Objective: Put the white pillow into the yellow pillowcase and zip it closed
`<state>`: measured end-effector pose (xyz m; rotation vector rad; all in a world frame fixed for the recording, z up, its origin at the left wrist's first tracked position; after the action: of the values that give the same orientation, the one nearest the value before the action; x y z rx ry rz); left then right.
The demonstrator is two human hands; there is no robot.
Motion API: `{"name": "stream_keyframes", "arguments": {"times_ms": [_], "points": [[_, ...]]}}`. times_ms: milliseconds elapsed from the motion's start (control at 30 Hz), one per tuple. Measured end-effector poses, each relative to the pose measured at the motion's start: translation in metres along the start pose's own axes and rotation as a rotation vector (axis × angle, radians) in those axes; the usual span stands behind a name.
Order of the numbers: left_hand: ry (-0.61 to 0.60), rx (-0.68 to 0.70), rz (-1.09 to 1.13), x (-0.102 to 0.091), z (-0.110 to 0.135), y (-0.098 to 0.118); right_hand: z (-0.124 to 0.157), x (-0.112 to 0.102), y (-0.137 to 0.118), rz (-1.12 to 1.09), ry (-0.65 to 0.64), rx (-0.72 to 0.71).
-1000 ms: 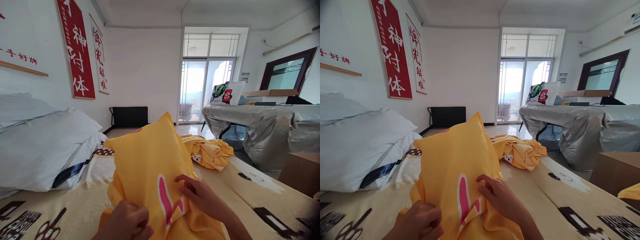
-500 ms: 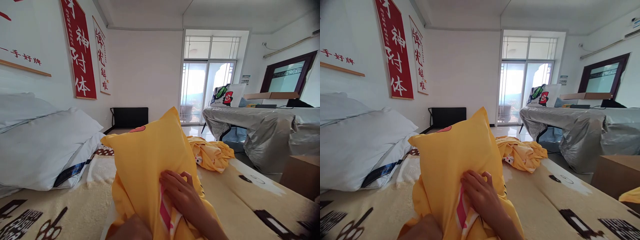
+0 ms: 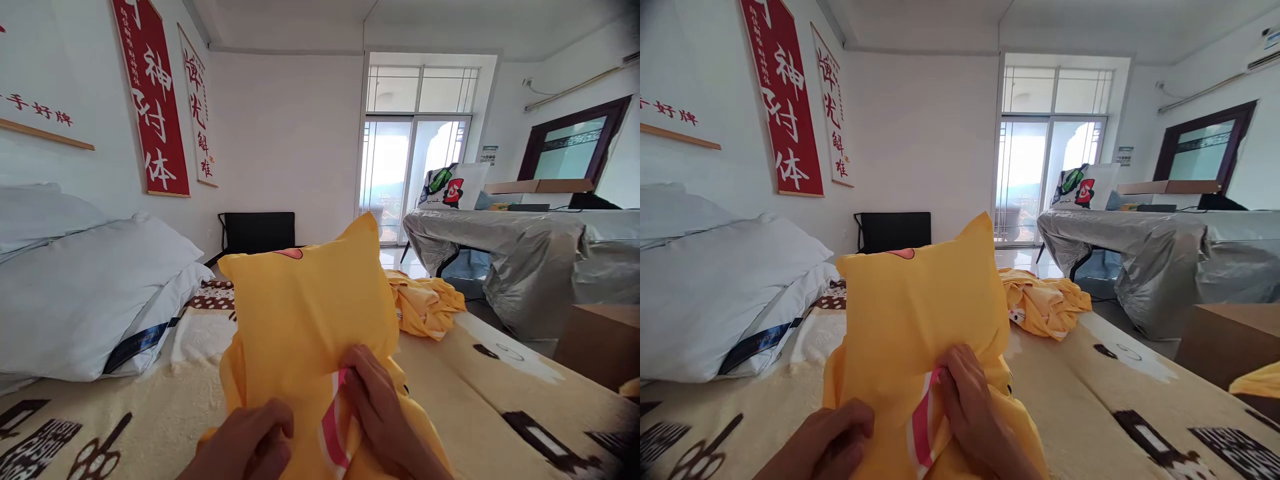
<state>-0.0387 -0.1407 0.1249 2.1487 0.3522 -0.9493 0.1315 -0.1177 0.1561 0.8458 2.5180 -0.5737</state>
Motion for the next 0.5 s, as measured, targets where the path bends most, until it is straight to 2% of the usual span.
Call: {"name": "stream_keyframes", "arguments": {"times_ms": [67, 133, 200, 267, 433, 500], "points": [[0.154, 0.020, -0.070, -0.018, -0.002, 0.004, 0.002, 0.011, 0.002, -0.053, -0.115, 0.067], [0.224, 0.142, -0.193, -0.025, -0.005, 0.016, 0.004, 0.021, 0.000, -0.082, -0.231, 0.086], [0.228, 0.213, -0.343, -0.019, -0.012, 0.018, 0.007, 0.030, -0.002, -0.088, -0.349, 0.089], [0.202, 0.209, -0.427, -0.009, -0.022, 0.011, 0.010, 0.034, -0.005, -0.073, -0.432, 0.087], [0.120, 0.113, -0.425, 0.012, -0.041, -0.018, 0.011, 0.026, -0.017, -0.039, -0.436, 0.034], [0.165, 0.144, -0.406, 0.011, -0.041, -0.019, 0.011, 0.020, -0.021, -0.032, -0.420, 0.017]]}}
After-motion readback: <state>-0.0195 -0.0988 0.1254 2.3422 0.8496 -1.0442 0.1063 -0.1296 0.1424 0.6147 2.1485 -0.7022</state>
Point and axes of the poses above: each hand's wrist, its own z-axis away from the middle knuckle, its own x-axis out of the palm, y = z × x, the point moved 9 cm from there along -z, towards the middle knuckle, and after that the axes turned 11 degrees about z, right-handed, at the moved point
